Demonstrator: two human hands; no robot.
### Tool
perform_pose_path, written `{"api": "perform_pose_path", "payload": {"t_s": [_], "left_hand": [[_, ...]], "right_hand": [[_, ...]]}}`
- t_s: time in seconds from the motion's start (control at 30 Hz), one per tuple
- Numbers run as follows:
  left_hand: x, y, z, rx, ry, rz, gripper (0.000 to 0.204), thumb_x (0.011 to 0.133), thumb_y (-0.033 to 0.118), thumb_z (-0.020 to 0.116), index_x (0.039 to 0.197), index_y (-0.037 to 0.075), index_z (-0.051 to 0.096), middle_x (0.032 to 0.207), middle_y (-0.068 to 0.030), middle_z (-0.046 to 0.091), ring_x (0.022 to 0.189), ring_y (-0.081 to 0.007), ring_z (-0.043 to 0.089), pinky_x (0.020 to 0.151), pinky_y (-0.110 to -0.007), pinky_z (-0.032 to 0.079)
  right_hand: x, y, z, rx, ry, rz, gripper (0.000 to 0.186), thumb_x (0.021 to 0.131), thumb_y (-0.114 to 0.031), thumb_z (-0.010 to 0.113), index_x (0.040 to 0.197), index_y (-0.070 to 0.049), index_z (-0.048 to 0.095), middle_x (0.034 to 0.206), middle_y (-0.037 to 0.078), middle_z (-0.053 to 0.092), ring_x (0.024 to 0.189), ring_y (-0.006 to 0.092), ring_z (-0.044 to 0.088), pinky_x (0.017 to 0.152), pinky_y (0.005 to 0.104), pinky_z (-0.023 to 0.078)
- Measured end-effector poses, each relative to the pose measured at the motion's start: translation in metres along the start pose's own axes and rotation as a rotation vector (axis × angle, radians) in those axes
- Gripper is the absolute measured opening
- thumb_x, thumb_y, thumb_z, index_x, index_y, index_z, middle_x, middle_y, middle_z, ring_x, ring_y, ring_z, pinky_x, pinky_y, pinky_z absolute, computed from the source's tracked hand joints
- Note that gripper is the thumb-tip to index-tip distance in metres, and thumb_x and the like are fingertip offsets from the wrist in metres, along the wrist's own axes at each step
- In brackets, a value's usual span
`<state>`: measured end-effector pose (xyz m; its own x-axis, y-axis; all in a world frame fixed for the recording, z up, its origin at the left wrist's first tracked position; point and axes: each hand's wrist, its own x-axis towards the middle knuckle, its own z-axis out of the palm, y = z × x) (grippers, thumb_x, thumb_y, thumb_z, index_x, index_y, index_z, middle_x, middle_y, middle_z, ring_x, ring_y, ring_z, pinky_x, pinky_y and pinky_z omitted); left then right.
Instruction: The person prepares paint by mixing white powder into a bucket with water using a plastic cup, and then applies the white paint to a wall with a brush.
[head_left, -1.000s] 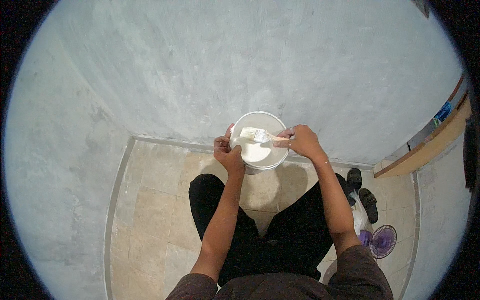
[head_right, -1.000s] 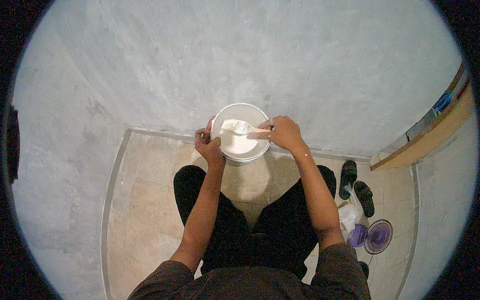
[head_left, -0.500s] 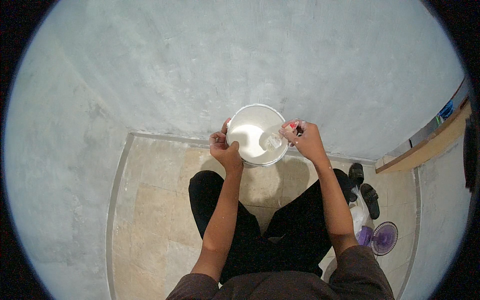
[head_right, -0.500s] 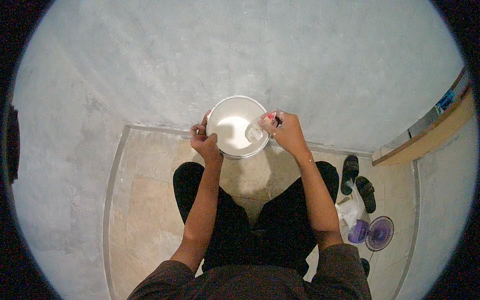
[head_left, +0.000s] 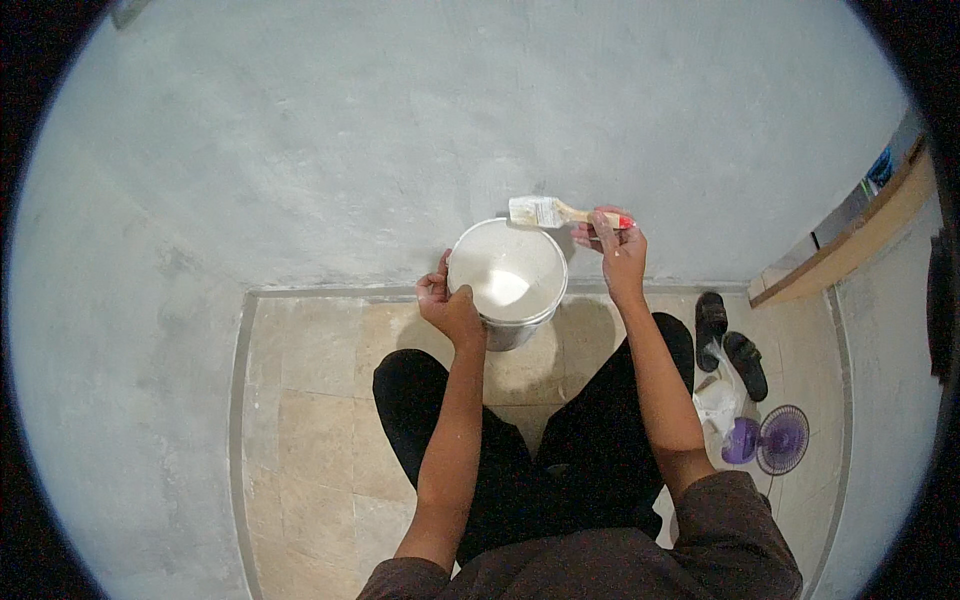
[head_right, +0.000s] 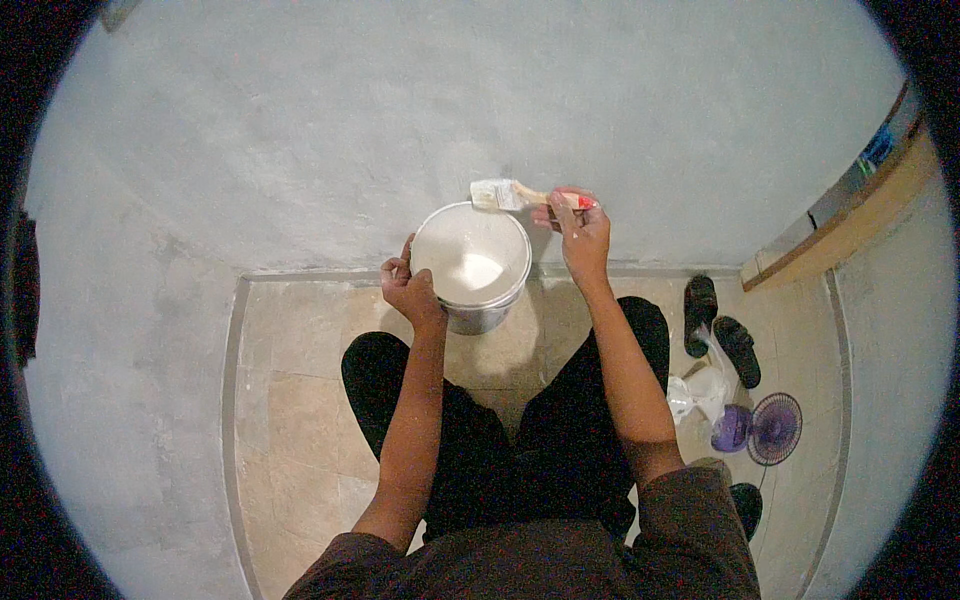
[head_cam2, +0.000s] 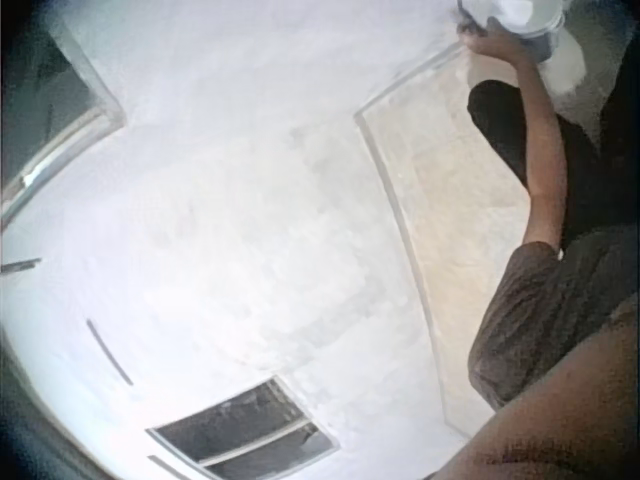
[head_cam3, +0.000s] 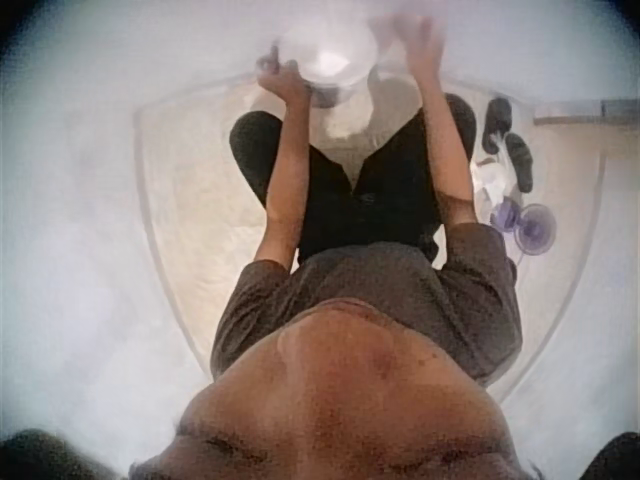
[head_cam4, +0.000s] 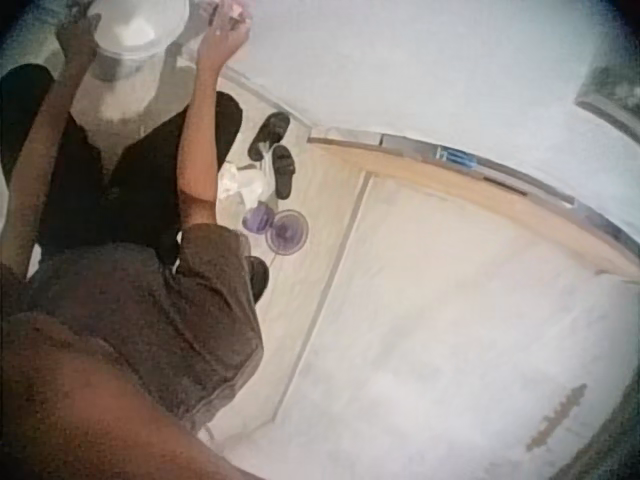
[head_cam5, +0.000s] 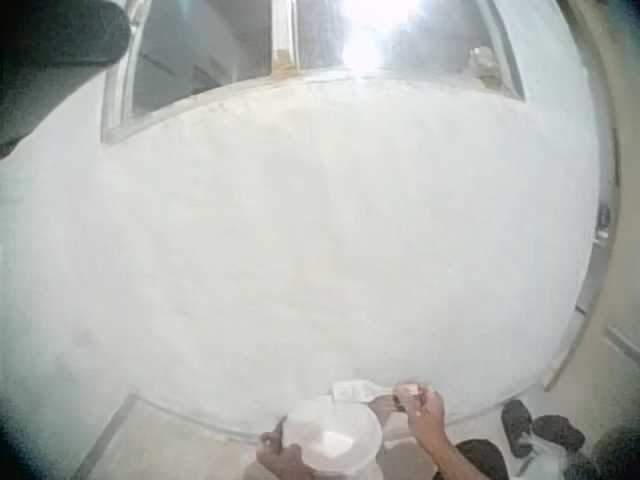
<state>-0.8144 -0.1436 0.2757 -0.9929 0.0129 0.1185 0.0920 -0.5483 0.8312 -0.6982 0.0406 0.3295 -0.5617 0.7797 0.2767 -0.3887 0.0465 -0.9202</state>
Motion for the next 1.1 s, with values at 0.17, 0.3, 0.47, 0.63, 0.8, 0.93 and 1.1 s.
{"api": "perform_pose_path", "payload": {"t_s": [0.17, 0.3, 0.47, 0.63, 0.8, 0.93, 1.1], "left_hand": [[0.001, -0.009, -0.003, 0.035, 0.023, 0.007, 0.041, 0.058, -0.022, 0.043, 0.088, 0.005, 0.034, 0.122, -0.0311, 0.058, 0.111, -0.0332, 0.062, 0.094, -0.040, 0.052], [0.001, -0.017, 0.000, 0.133, 0.046, 0.064, 0.039, 0.060, -0.022, 0.043, 0.089, 0.004, 0.035, 0.121, -0.0311, 0.059, 0.109, -0.0334, 0.063, 0.088, -0.040, 0.056], [-0.002, -0.017, 0.004, 0.114, 0.084, 0.035, 0.040, 0.060, -0.023, 0.042, 0.090, 0.003, 0.036, 0.121, -0.0312, 0.059, 0.108, -0.0332, 0.063, 0.089, -0.040, 0.055], [-0.003, -0.009, 0.003, 0.088, 0.094, 0.012, 0.041, 0.060, -0.023, 0.044, 0.091, 0.004, 0.037, 0.121, -0.0279, 0.060, 0.108, -0.0312, 0.063, 0.093, -0.039, 0.053], [-0.002, 0.002, 0.003, 0.080, 0.107, -0.034, 0.040, 0.060, -0.023, 0.042, 0.090, 0.003, 0.036, 0.121, -0.0267, 0.060, 0.107, -0.0307, 0.063, 0.092, -0.038, 0.054], [-0.004, -0.001, 0.005, 0.087, 0.115, -0.022, 0.039, 0.060, -0.023, 0.042, 0.089, 0.003, 0.036, 0.121, -0.0272, 0.060, 0.107, -0.0309, 0.064, 0.093, -0.039, 0.054], [-0.003, -0.004, 0.002, 0.075, 0.083, 0.037, 0.040, 0.060, -0.023, 0.043, 0.088, 0.004, 0.036, 0.121, -0.0287, 0.060, 0.107, -0.0314, 0.064, 0.094, -0.040, 0.053]], "right_hand": [[0.004, 0.011, -0.006, 0.018, -0.001, -0.112, 0.020, 0.093, -0.008, 0.061, 0.108, 0.006, 0.057, 0.093, 0.016, 0.067, 0.082, 0.0223, 0.070, 0.075, 0.0302, 0.058], [0.017, 0.015, -0.014, -0.188, -0.077, -0.286, 0.016, 0.091, -0.006, 0.063, 0.103, 0.003, 0.064, 0.095, 0.012, 0.069, 0.086, 0.0201, 0.069, 0.078, 0.0315, 0.056], [0.032, 0.010, -0.018, -0.704, -0.186, -0.494, 0.013, 0.085, -0.006, 0.066, 0.098, -0.002, 0.069, 0.098, 0.011, 0.069, 0.087, 0.0215, 0.069, 0.076, 0.0342, 0.054], [0.024, -0.003, -0.015, -0.696, -0.109, -0.687, 0.015, 0.083, -0.003, 0.064, 0.097, -0.002, 0.069, 0.098, 0.013, 0.069, 0.088, 0.0274, 0.068, 0.075, 0.0356, 0.053], [0.015, -0.005, -0.022, -0.671, -0.158, -0.695, 0.018, 0.081, -0.002, 0.065, 0.099, -0.002, 0.068, 0.097, 0.013, 0.069, 0.087, 0.0291, 0.068, 0.076, 0.0364, 0.054], [0.029, 0.019, -0.029, -0.802, -0.270, -0.669, 0.022, 0.079, -0.001, 0.066, 0.101, -0.004, 0.068, 0.095, 0.013, 0.068, 0.085, 0.0300, 0.068, 0.073, 0.0359, 0.054], [0.032, 0.023, -0.024, -0.849, -0.181, -0.682, 0.028, 0.076, 0.002, 0.064, 0.103, -0.005, 0.068, 0.096, 0.013, 0.068, 0.083, 0.0299, 0.068, 0.068, 0.0364, 0.055]]}}
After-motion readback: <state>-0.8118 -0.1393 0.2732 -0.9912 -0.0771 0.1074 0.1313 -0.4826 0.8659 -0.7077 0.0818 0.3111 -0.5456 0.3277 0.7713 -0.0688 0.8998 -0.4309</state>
